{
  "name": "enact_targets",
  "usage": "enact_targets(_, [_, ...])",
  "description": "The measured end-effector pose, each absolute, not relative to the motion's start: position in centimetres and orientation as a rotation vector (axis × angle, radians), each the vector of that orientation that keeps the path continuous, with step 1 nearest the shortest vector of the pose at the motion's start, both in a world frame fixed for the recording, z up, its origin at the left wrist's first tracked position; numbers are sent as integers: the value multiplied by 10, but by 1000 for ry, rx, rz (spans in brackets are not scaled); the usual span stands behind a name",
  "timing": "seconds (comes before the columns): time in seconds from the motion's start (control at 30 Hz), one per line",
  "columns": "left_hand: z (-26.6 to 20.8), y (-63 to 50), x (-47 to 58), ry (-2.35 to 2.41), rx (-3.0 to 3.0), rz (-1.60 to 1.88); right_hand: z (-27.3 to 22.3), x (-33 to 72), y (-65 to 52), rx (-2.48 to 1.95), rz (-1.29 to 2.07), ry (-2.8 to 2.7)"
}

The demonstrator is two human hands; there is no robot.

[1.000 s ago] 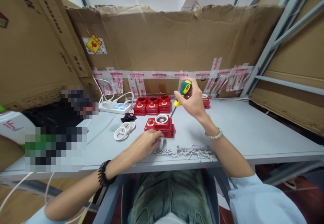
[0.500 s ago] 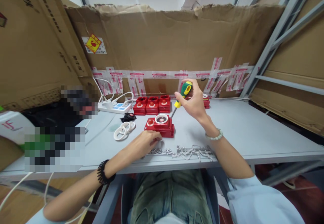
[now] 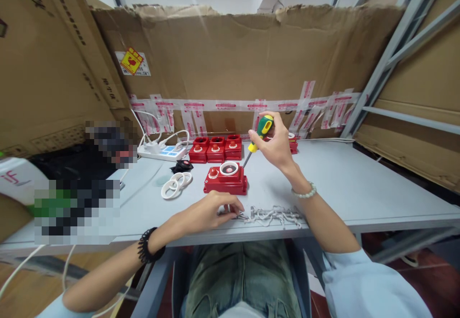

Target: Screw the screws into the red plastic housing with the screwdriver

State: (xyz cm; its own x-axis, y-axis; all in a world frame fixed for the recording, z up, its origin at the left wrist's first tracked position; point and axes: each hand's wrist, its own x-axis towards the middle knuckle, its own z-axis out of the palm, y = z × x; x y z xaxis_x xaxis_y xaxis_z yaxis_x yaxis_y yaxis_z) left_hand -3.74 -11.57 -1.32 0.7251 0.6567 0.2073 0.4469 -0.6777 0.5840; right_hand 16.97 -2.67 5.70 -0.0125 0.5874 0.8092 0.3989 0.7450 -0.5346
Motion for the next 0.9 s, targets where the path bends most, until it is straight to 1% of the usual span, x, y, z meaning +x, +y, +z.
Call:
enact_targets(0.1, [-15, -116, -37, 875, 2442, 514, 57, 170, -26, -802, 172, -1637])
enact_targets(0.17, [-13, -116, -40, 871, 2478, 562, 56, 170, -26, -796, 167, -1640])
enact_targets(0.27, [-7, -112, -53, 900, 2546, 767, 56, 170, -26, -789, 183, -1640])
enact_targets(0.37, [-5, -100, -75, 1139, 2571, 976, 56, 168, -28, -767, 217, -1634])
enact_targets(0.43, [-8, -87, -91, 1309, 2530, 911, 57, 165, -31, -743, 236, -1632])
enact_targets(0.57, [-20, -63, -105, 1354, 2394, 664, 61, 155, -39, -694, 284, -1663])
enact_targets(0.77, [-27, -41, -74, 1259, 2398, 713, 62, 130, -52, -638, 311, -1821])
enact_targets(0.9, [-27, -37, -50, 1086, 2452, 735, 56, 122, -57, -612, 320, -1926])
